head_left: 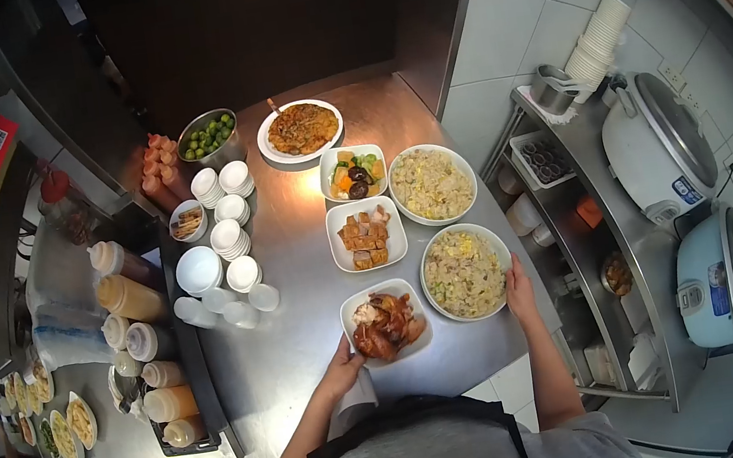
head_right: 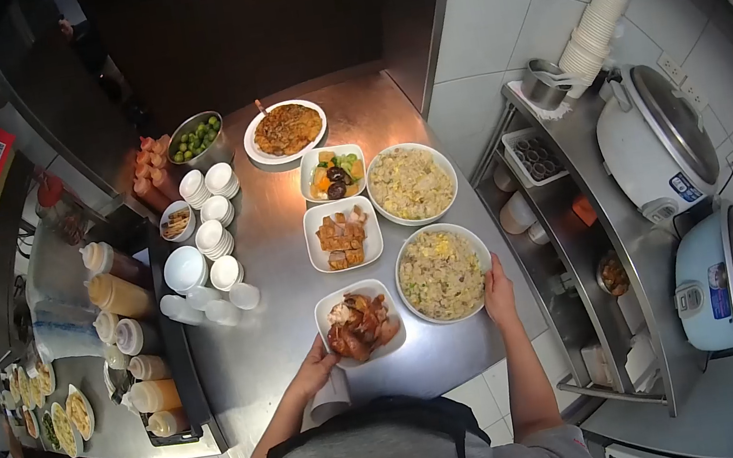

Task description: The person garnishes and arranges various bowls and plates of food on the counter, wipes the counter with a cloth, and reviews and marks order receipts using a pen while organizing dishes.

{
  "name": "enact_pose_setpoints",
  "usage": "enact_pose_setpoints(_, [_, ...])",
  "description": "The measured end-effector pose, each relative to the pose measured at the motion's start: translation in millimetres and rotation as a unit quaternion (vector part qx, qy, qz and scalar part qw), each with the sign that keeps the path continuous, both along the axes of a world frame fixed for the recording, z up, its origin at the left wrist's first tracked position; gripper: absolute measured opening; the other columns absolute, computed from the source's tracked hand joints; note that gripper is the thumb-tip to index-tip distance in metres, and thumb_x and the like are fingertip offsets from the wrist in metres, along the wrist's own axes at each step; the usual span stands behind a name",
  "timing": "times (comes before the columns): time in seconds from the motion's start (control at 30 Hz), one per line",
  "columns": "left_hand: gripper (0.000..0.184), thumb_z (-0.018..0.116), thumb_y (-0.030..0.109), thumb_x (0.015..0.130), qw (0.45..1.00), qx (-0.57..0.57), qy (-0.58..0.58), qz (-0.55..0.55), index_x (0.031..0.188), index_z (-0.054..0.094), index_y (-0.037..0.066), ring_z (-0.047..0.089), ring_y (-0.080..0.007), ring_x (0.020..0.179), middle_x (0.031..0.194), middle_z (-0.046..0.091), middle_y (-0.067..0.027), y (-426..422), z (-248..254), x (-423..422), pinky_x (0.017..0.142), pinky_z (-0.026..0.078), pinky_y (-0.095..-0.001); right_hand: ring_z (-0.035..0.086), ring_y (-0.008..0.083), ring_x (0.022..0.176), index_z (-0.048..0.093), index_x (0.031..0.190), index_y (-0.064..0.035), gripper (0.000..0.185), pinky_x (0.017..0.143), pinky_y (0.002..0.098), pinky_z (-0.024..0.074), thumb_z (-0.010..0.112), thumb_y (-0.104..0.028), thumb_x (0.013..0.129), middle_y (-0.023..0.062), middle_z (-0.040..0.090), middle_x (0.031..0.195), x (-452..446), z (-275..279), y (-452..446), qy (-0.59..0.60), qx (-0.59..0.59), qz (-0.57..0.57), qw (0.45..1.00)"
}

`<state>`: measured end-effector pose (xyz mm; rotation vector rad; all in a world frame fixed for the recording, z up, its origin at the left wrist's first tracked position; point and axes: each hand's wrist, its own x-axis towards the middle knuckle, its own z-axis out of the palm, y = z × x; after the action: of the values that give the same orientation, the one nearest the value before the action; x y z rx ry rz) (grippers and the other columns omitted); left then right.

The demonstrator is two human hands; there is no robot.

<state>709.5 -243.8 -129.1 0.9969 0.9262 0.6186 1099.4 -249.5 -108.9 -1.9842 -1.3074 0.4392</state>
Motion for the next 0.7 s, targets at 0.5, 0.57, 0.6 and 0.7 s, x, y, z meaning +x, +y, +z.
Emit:
enact_pose_setpoints(0.5, [0.069, 0.043, 0.024, 0.093, 0.977, 0.061, 0.201, -0.043, 0.142, 0.001, 0.000, 0.053, -0.0178, 0.108, 0.092, 0.067, -0.0117, 108, 26, -17, 0.097, 0.035, -0.0300, 0.058, 0.0349, 0.102, 0.040, 0.130, 0.0007, 0.046, 0.088, 0.0365, 0.0442, 0.041, -0.028, 0.094, 0.0239, 0.053, 0.119, 58, 31, 86, -0.051, -0.026, 0.081, 0.995])
enact_pose_setpoints(0.57, [0.065, 0.042, 0.015, 0.090, 0.987, 0.016, 0.160, -0.027, 0.142, 0.006, -0.001, 0.050, -0.0187, 0.112, 0.106, 0.063, -0.0135, 143, 30, 3, 0.098, 0.034, -0.0284, 0.061, 0.0307, 0.092, 0.038, 0.131, 0.0000, 0.045, 0.080, 0.0353, 0.0475, 0.040, -0.027, 0.094, 0.0227, 0.056, 0.113, 50, 22, 132, 0.021, -0.006, 0.061, 0.998])
enact_pose_setpoints(0.6, [0.065, 0.042, 0.015, 0.090, 0.987, 0.020, 0.161, -0.016, 0.142, 0.006, -0.001, 0.050, -0.0187, 0.112, 0.106, 0.063, -0.0135, 149, 28, 12, 0.098, 0.034, -0.0284, 0.065, 0.0265, 0.081, 0.037, 0.132, -0.0008, 0.045, 0.072, 0.0340, 0.0507, 0.039, -0.025, 0.094, 0.0215, 0.059, 0.108, 43, 18, 151, 0.093, 0.010, 0.036, 0.995])
enact_pose_setpoints(0.7, [0.065, 0.041, 0.005, 0.085, 0.997, 0.044, 0.039, 0.044, 0.141, 0.010, -0.001, 0.045, -0.0213, 0.119, 0.126, 0.050, -0.0159, 169, 17, 28, 0.101, 0.031, -0.0287, 0.063, 0.0172, 0.062, 0.032, 0.136, -0.0039, 0.045, 0.056, 0.0294, 0.0509, 0.037, -0.020, 0.094, 0.0160, 0.061, 0.096, 38, 1, 189, 0.238, -0.061, 0.014, 0.969])
